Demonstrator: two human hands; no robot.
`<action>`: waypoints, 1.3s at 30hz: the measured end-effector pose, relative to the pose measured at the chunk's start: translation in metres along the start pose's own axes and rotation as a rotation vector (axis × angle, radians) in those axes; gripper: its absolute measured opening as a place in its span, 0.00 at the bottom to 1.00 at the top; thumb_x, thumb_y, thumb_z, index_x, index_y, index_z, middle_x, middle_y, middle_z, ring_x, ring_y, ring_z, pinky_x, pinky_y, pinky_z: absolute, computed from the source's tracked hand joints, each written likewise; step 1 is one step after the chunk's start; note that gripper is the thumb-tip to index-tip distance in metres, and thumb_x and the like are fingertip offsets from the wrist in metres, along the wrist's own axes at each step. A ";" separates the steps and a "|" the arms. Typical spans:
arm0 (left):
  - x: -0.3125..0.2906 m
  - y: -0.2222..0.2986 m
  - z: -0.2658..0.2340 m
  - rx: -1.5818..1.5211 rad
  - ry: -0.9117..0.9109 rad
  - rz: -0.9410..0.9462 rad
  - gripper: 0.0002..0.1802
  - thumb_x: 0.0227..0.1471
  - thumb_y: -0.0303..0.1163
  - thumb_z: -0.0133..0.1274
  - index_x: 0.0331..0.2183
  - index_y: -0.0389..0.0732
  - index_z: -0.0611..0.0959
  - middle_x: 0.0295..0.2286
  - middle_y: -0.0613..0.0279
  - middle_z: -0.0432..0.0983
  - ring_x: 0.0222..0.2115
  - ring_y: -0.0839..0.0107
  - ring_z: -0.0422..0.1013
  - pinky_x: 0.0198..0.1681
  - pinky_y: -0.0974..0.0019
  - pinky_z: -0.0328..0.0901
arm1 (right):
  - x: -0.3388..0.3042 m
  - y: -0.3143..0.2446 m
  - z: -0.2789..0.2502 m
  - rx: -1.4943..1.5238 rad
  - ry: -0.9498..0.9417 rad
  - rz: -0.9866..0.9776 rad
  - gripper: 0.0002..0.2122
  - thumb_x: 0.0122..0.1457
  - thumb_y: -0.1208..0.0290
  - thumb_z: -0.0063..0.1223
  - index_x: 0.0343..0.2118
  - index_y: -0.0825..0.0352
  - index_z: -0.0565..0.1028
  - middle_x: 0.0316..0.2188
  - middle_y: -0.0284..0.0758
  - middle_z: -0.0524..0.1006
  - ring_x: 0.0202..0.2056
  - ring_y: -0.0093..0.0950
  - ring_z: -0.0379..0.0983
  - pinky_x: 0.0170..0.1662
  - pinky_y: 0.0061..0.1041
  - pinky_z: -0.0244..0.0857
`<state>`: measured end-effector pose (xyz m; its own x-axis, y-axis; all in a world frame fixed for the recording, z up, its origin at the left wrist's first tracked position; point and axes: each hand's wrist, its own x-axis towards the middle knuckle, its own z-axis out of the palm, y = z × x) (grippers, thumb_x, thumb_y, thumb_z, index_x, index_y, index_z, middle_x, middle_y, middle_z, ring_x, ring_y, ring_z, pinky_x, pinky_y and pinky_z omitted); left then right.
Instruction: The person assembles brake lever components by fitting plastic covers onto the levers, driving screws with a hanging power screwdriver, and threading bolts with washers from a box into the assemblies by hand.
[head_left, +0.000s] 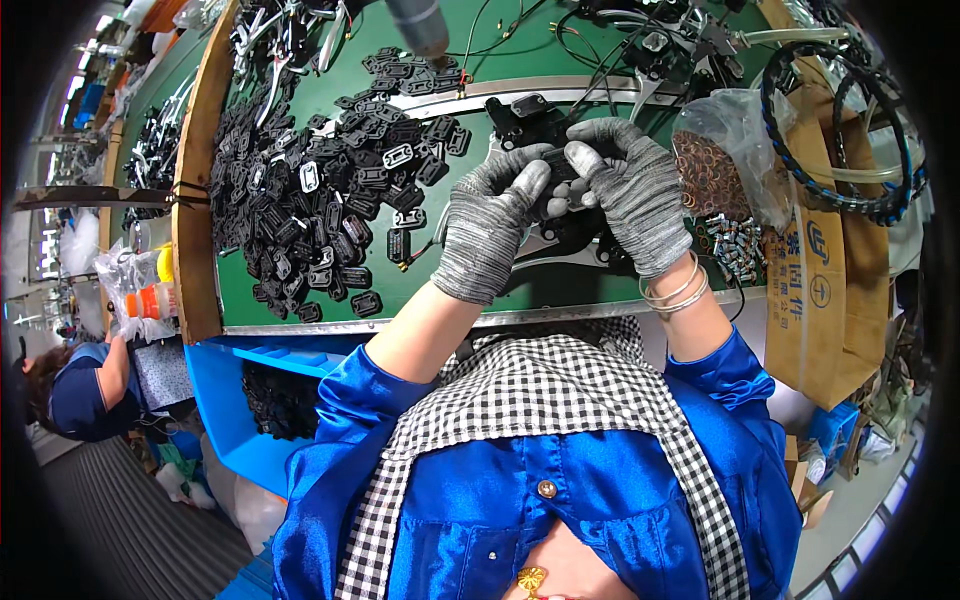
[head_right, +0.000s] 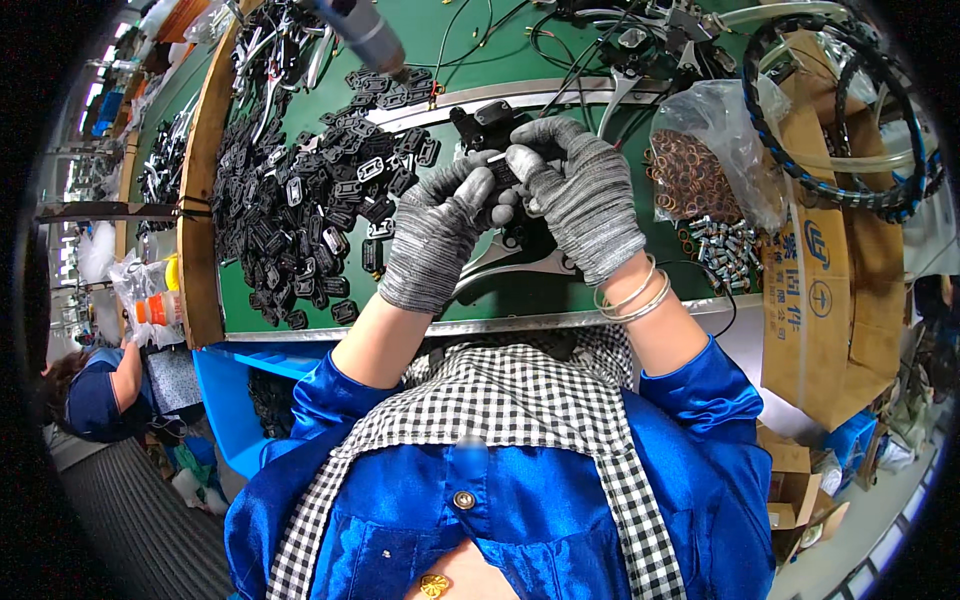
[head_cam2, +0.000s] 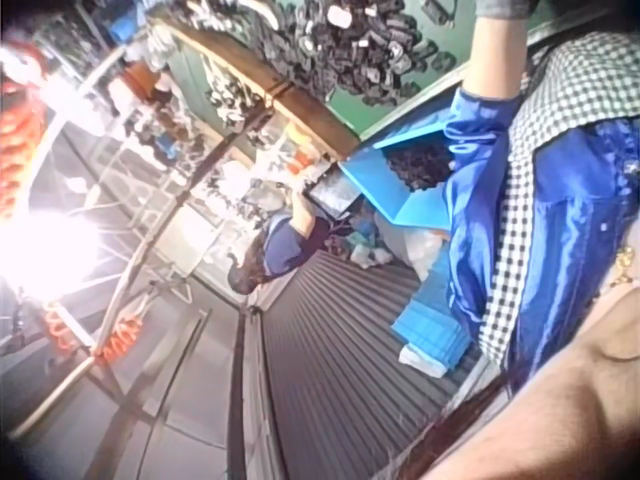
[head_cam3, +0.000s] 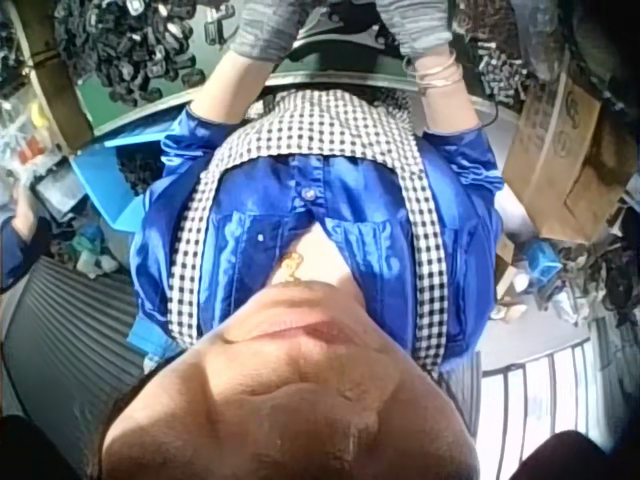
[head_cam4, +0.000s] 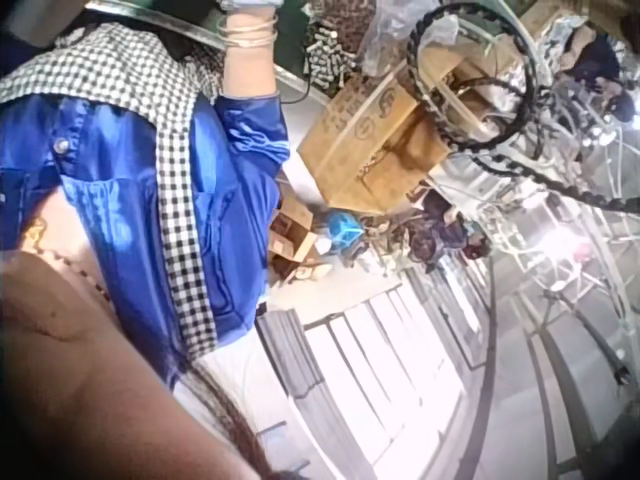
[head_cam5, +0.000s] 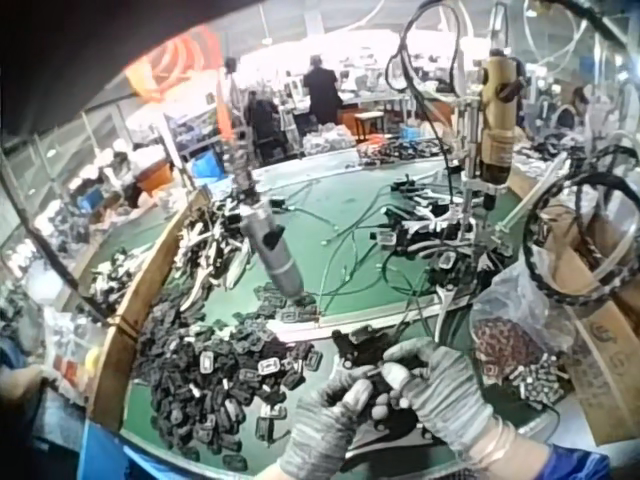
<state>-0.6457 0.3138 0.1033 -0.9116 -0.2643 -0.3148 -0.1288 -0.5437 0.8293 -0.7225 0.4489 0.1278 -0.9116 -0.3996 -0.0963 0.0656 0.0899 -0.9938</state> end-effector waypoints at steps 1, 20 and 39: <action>-0.002 0.002 0.001 0.014 0.004 -0.009 0.13 0.60 0.28 0.50 0.46 0.31 0.77 0.33 0.56 0.79 0.29 0.71 0.77 0.34 0.72 0.74 | 0.001 -0.001 0.001 -0.002 -0.003 0.003 0.08 0.59 0.71 0.56 0.39 0.67 0.76 0.26 0.30 0.77 0.22 0.14 0.72 0.24 0.14 0.67; -0.015 0.006 0.000 0.729 0.069 0.940 0.15 0.51 0.18 0.56 0.43 0.36 0.79 0.36 0.55 0.76 0.38 0.66 0.75 0.41 0.66 0.70 | -0.004 -0.008 -0.006 -0.227 -0.187 -0.589 0.15 0.52 0.74 0.60 0.43 0.68 0.76 0.38 0.37 0.78 0.40 0.31 0.76 0.45 0.27 0.70; -0.012 0.005 -0.003 0.689 0.072 0.564 0.12 0.58 0.27 0.54 0.43 0.33 0.79 0.31 0.61 0.79 0.29 0.78 0.75 0.31 0.76 0.72 | -0.009 -0.014 -0.004 -0.008 -0.142 0.016 0.09 0.58 0.72 0.57 0.41 0.67 0.76 0.31 0.32 0.79 0.31 0.22 0.76 0.36 0.23 0.72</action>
<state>-0.6343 0.3120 0.1097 -0.8868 -0.4093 0.2146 0.1041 0.2755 0.9557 -0.7168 0.4545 0.1433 -0.8441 -0.5228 -0.1194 0.0760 0.1039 -0.9917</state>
